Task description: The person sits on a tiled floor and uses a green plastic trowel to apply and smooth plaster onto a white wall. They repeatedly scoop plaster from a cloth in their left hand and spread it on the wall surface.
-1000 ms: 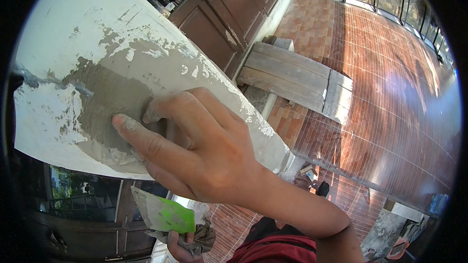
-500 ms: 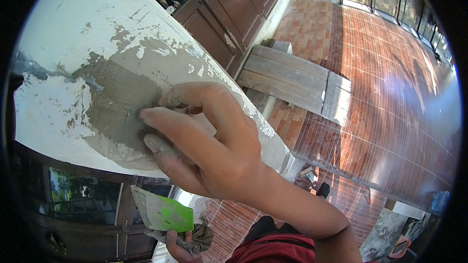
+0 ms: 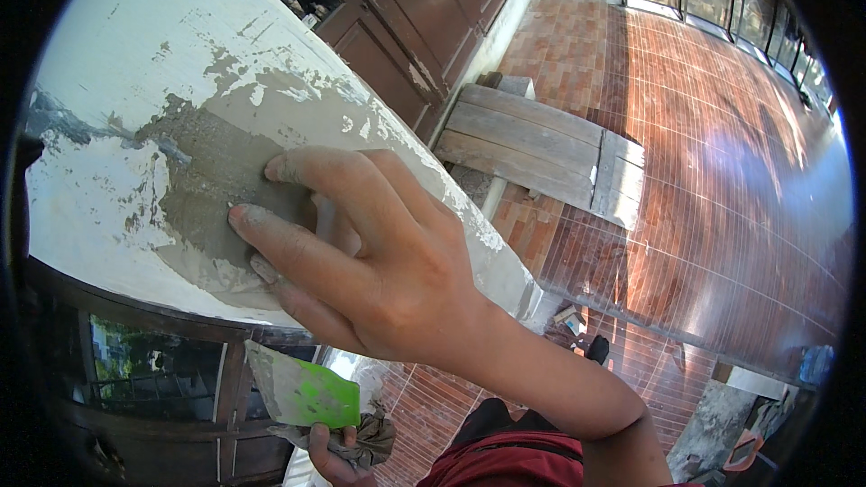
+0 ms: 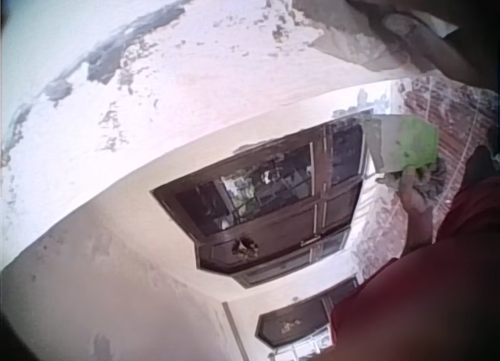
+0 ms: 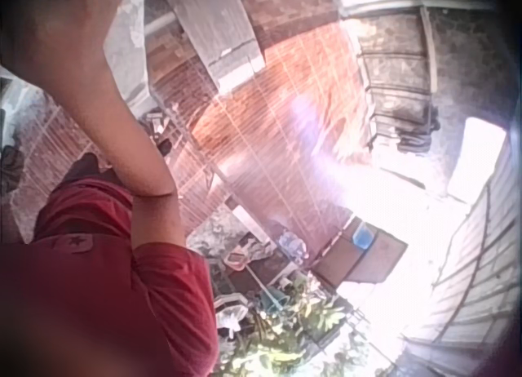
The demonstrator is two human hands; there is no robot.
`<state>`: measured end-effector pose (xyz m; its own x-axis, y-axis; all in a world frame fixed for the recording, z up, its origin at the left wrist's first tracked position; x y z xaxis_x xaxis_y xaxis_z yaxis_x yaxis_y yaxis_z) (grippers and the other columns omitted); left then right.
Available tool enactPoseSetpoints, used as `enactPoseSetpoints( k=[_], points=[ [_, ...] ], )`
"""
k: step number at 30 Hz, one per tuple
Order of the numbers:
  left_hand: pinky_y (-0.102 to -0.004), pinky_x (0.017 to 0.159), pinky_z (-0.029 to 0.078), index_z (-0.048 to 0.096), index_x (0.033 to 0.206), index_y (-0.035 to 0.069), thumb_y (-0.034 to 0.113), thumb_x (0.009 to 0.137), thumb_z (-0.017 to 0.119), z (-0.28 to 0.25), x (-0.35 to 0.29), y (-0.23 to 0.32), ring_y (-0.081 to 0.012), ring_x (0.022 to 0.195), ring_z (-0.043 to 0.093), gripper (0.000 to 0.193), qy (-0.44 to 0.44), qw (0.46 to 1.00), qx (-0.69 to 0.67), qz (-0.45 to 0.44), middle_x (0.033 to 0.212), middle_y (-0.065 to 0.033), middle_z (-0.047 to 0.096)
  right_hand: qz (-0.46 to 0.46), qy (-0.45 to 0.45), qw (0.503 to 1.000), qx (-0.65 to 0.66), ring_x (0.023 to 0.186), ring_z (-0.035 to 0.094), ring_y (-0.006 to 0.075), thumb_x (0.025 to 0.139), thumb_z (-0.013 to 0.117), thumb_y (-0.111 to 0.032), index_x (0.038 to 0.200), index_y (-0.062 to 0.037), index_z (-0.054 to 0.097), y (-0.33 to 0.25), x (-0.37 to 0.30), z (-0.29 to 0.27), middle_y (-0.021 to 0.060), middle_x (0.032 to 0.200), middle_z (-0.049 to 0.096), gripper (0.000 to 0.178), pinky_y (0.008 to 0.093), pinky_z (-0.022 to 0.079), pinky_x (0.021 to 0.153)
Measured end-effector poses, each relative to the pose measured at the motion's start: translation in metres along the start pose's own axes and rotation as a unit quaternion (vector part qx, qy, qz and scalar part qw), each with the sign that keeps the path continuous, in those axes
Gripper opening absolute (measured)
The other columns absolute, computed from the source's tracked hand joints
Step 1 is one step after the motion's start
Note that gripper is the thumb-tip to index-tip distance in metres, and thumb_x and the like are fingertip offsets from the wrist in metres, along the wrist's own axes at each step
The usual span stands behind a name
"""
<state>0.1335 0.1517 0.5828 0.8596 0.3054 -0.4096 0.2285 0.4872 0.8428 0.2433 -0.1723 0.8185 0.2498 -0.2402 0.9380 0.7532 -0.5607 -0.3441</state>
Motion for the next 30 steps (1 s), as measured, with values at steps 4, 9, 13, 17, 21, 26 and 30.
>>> enactPoseSetpoints(
  k=[4,9,13,17,21,26,30],
  points=[
    [-0.0286,0.043,0.031,0.049,0.117,-0.004,0.037,0.091,0.053,-0.007,0.002,-0.006,-0.0150,0.049,0.035,0.048,-0.007,1.000,-0.009,-0.012,0.070,-0.0074,0.047,0.009,-0.002,1.000,0.019,0.093,0.066,0.0241,0.070,0.072,-0.015,0.099,-0.0058,0.074,0.000,0.001,-0.003,0.0205,0.110,0.063,0.031,0.0297,0.056,0.069],
    [-0.0299,0.043,0.030,0.049,0.113,-0.002,0.039,0.090,0.054,-0.008,-0.003,0.002,-0.0152,0.048,0.034,0.047,0.034,0.999,0.016,0.004,0.068,-0.0068,0.043,0.022,0.053,0.997,0.061,0.086,0.068,0.0237,0.070,0.079,-0.010,0.089,-0.0010,0.066,0.002,0.002,-0.010,0.0219,0.108,0.064,0.025,0.0301,0.057,0.070],
    [-0.0300,0.043,0.029,0.049,0.111,-0.001,0.039,0.090,0.054,0.017,-0.005,-0.005,-0.0152,0.048,0.033,0.045,-0.071,0.985,-0.141,-0.068,0.066,-0.0060,0.041,0.017,0.074,0.995,0.060,0.080,0.069,0.0235,0.066,0.082,-0.006,0.083,-0.0005,0.064,0.001,0.001,-0.018,0.0205,0.098,0.066,0.025,0.0302,0.056,0.069],
    [-0.0302,0.044,0.030,0.050,0.111,0.000,0.041,0.090,0.055,0.000,-0.005,-0.005,-0.0156,0.050,0.034,0.046,0.014,0.999,-0.032,-0.023,0.066,-0.0050,0.041,0.024,0.066,0.994,0.084,0.080,0.069,0.0227,0.064,0.083,-0.005,0.080,-0.0002,0.063,0.003,-0.004,-0.026,0.0189,0.090,0.067,0.026,0.0290,0.055,0.066],
    [-0.0302,0.045,0.030,0.050,0.110,0.001,0.042,0.091,0.055,-0.004,-0.003,-0.006,-0.0159,0.052,0.036,0.046,0.000,1.000,-0.010,-0.017,0.066,-0.0047,0.041,0.048,0.024,0.992,0.118,0.078,0.069,0.0214,0.066,0.081,-0.002,0.076,-0.0017,0.060,0.007,-0.013,-0.029,0.0174,0.084,0.066,0.023,0.0278,0.053,0.063],
    [-0.0302,0.046,0.031,0.049,0.110,0.001,0.043,0.092,0.054,-0.007,0.002,-0.010,-0.0160,0.053,0.036,0.046,-0.022,0.999,-0.007,-0.025,0.066,-0.0045,0.041,0.105,0.073,0.981,0.144,0.067,0.068,0.0191,0.068,0.081,-0.002,0.074,-0.0029,0.063,0.019,-0.027,-0.032,0.0135,0.077,0.068,0.018,0.0271,0.052,0.057],
    [-0.0302,0.047,0.032,0.049,0.110,0.002,0.044,0.093,0.053,-0.007,0.003,-0.012,-0.0162,0.054,0.037,0.046,-0.037,0.999,-0.005,-0.026,0.066,-0.0044,0.041,0.168,0.061,0.970,0.163,0.070,0.069,0.0178,0.069,0.079,0.000,0.077,-0.0025,0.065,0.024,-0.036,-0.030,0.0125,0.078,0.070,0.016,0.0259,0.051,0.057]
  ],
)
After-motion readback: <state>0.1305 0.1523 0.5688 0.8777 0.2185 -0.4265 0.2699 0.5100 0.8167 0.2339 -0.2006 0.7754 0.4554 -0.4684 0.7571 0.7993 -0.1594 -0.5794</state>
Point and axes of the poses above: each hand's wrist, its own x-axis towards the middle knuckle, its own z-axis out of the palm, y = z × x, the point moved 9 cm from there along x, towards the middle knuckle
